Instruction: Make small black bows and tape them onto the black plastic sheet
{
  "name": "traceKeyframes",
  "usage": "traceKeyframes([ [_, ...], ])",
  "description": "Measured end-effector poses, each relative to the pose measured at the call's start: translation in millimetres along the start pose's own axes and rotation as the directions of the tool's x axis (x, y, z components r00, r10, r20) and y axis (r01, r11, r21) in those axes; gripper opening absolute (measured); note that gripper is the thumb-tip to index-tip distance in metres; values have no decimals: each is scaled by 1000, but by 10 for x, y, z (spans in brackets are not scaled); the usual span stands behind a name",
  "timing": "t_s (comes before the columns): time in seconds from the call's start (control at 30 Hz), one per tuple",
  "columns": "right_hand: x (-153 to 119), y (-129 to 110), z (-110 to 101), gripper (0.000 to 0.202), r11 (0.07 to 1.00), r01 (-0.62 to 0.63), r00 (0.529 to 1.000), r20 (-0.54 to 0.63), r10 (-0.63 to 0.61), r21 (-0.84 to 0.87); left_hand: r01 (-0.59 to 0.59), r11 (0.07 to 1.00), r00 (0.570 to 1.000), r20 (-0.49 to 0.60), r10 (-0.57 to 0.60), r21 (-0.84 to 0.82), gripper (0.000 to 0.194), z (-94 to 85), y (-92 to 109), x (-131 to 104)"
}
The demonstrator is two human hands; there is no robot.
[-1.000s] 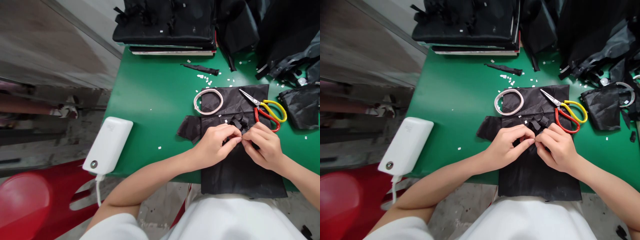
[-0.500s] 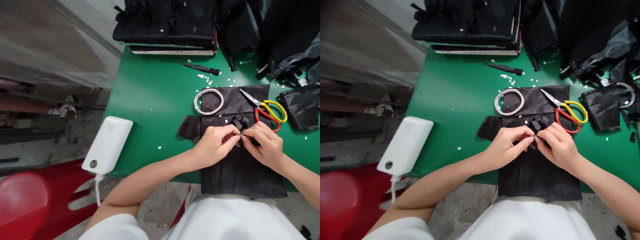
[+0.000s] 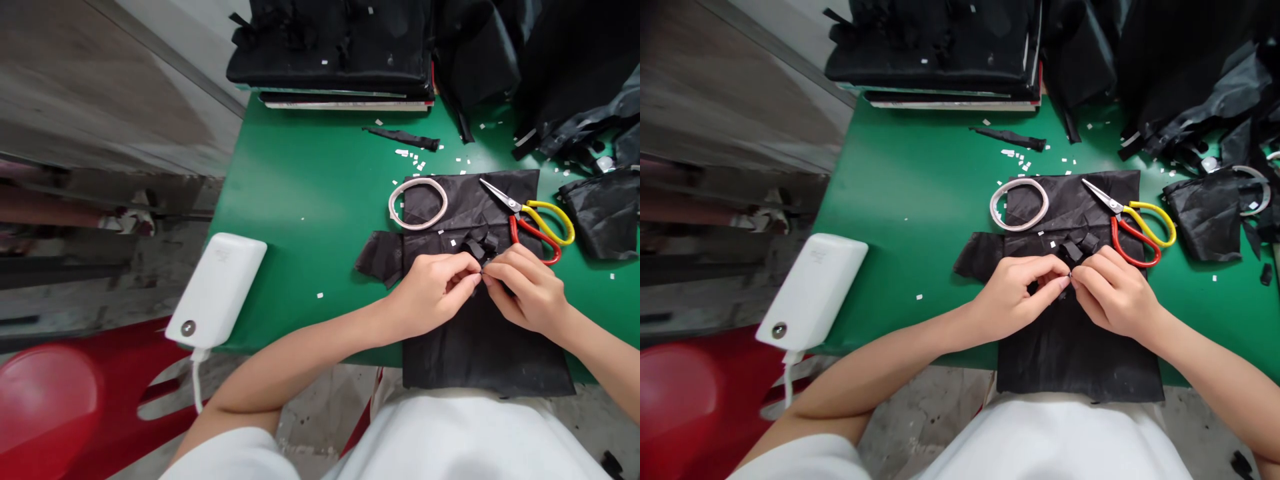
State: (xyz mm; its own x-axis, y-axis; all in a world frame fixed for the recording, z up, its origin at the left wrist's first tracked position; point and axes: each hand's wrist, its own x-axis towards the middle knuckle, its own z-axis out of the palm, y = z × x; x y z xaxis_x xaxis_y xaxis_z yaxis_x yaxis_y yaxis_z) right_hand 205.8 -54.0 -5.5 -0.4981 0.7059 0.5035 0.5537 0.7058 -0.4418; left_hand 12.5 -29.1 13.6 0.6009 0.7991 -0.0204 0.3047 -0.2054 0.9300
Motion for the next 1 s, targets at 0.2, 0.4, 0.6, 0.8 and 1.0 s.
traceKeyframes([
  [0.2, -4, 3, -6, 18, 992, -20, 1000, 13, 19, 127, 5, 998, 999, 54, -2, -60, 13, -6, -1, -4],
  [0.4, 35, -26, -38, 18, 975, -63, 998, 31, 57, 215, 66, 990, 991, 127, -50, -127, 15, -47, 46, 3],
  [0.6, 39, -37, -39, 18, 969, -86, 996, 33, 81, 233, 94, 977, 987, 143, -67, -191, 15, -58, 52, 9],
  [0.8, 41, -43, -31, 17, 966, -109, 994, 37, 103, 236, 85, 980, 986, 154, -57, -178, 16, -59, 52, 14],
  [1.0, 40, -49, -20, 15, 967, -115, 993, 10, 116, 226, 39, 986, 987, 158, -13, -160, 21, -56, 30, 24],
])
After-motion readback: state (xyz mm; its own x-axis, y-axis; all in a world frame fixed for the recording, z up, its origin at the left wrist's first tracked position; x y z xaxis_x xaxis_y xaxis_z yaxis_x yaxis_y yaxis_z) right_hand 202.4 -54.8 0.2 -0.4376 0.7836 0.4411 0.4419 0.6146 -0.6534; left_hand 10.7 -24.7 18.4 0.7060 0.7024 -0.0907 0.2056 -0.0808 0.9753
